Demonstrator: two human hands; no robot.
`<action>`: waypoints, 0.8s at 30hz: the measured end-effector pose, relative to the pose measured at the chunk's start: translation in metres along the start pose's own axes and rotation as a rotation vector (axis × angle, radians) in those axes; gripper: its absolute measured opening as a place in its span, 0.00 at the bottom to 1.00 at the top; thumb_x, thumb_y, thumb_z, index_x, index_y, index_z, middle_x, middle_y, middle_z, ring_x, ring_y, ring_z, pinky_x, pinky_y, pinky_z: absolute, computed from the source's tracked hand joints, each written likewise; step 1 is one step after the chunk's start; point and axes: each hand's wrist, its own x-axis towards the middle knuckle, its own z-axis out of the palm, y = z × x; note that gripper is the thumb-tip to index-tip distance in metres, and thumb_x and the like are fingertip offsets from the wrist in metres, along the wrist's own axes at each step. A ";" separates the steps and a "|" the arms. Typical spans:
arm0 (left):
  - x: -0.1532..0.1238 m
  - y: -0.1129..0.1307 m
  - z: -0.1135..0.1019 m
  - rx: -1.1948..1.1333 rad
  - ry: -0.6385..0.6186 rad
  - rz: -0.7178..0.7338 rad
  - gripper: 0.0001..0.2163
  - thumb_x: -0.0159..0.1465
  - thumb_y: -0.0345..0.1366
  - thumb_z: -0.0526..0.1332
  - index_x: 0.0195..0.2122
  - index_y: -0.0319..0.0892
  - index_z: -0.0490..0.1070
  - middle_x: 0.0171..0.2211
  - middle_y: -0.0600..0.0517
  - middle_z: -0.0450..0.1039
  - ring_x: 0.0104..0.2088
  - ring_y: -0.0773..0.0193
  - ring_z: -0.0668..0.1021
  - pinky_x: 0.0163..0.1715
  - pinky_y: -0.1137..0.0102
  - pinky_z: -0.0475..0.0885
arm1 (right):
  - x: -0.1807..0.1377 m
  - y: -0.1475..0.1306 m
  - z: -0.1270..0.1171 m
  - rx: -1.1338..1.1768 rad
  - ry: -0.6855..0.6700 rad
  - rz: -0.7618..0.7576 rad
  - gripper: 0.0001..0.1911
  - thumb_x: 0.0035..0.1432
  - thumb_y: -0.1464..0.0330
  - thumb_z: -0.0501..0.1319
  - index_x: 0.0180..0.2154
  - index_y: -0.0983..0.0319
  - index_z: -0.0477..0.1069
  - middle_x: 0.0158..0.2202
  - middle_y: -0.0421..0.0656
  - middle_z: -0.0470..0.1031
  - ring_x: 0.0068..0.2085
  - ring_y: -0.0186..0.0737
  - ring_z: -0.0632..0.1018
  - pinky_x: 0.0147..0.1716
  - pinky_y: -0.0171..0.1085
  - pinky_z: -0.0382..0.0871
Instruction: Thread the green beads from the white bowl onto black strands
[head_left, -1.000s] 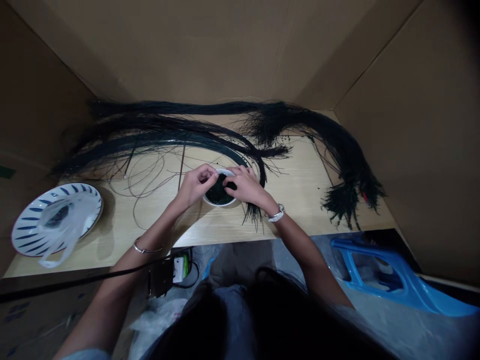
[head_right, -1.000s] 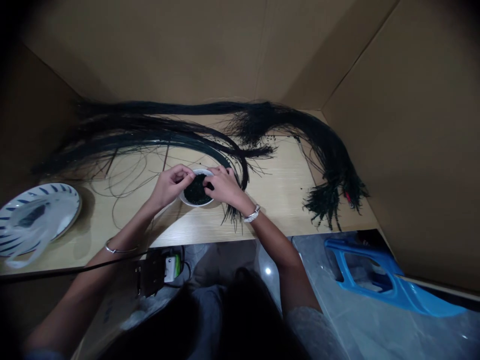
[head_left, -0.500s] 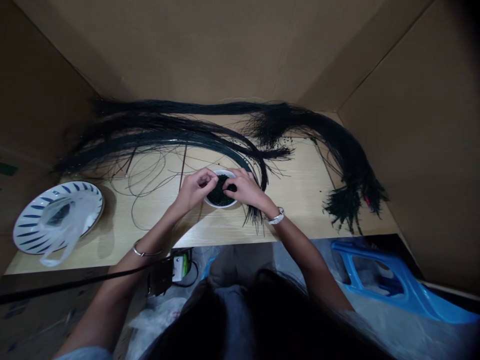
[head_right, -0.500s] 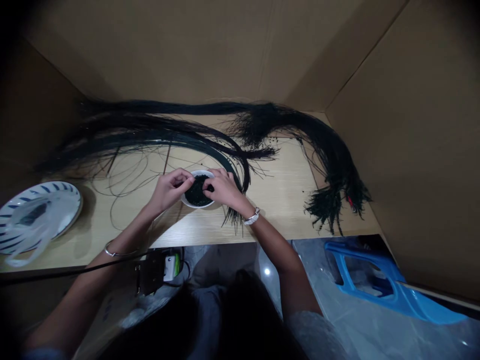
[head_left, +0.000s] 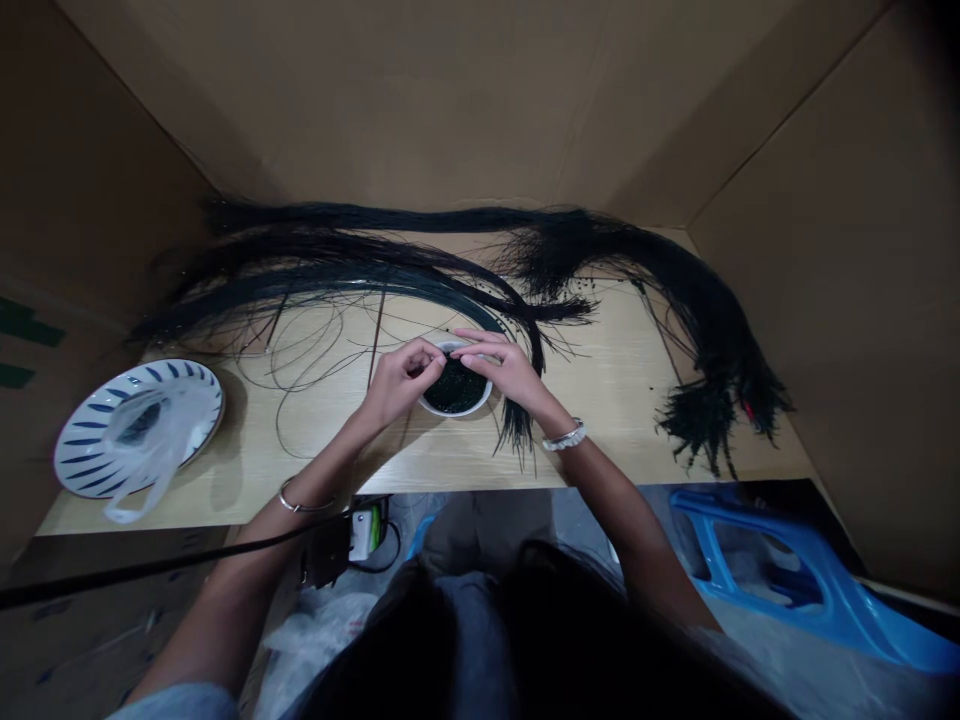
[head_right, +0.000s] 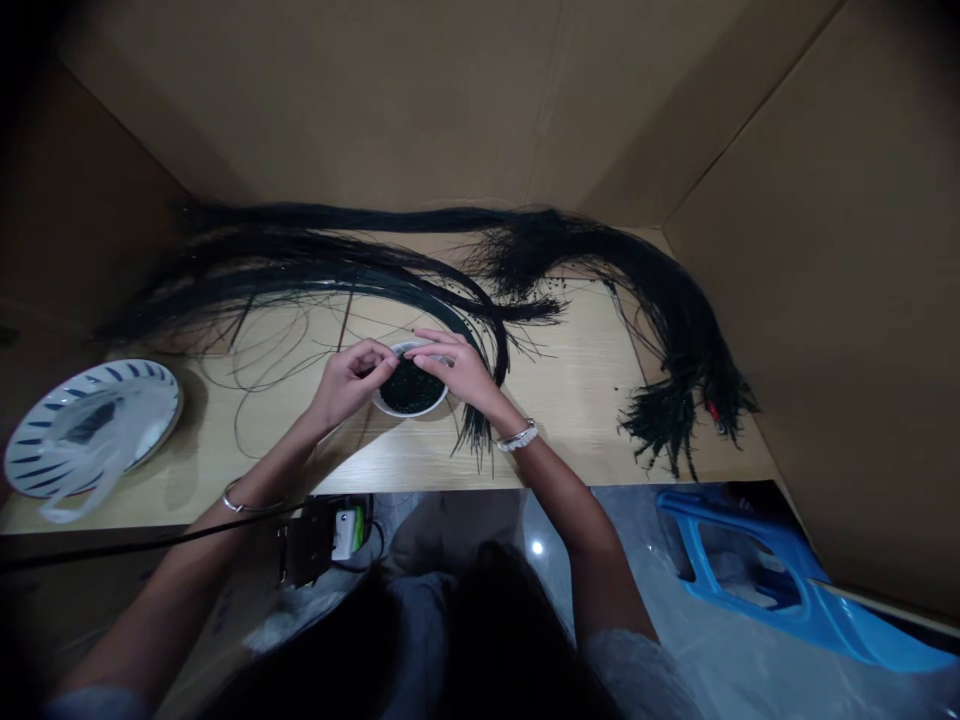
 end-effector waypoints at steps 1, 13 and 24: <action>-0.001 0.001 0.000 -0.001 -0.001 -0.004 0.11 0.66 0.45 0.64 0.35 0.41 0.74 0.22 0.56 0.65 0.23 0.69 0.65 0.25 0.72 0.57 | 0.000 -0.001 0.000 0.045 -0.006 0.008 0.11 0.66 0.60 0.65 0.45 0.53 0.84 0.62 0.44 0.77 0.65 0.45 0.73 0.70 0.51 0.59; -0.004 0.005 0.002 -0.029 -0.001 -0.016 0.09 0.67 0.42 0.64 0.35 0.41 0.73 0.23 0.57 0.65 0.24 0.69 0.65 0.26 0.71 0.57 | 0.000 0.001 0.001 0.232 0.006 -0.035 0.15 0.61 0.53 0.69 0.44 0.53 0.84 0.59 0.44 0.79 0.63 0.45 0.76 0.69 0.50 0.61; -0.005 0.000 0.001 -0.029 -0.018 -0.015 0.09 0.67 0.43 0.64 0.36 0.42 0.74 0.24 0.55 0.65 0.24 0.68 0.65 0.26 0.71 0.58 | -0.001 0.000 0.000 0.172 0.027 -0.061 0.12 0.62 0.55 0.69 0.42 0.53 0.84 0.58 0.44 0.79 0.62 0.44 0.77 0.68 0.51 0.63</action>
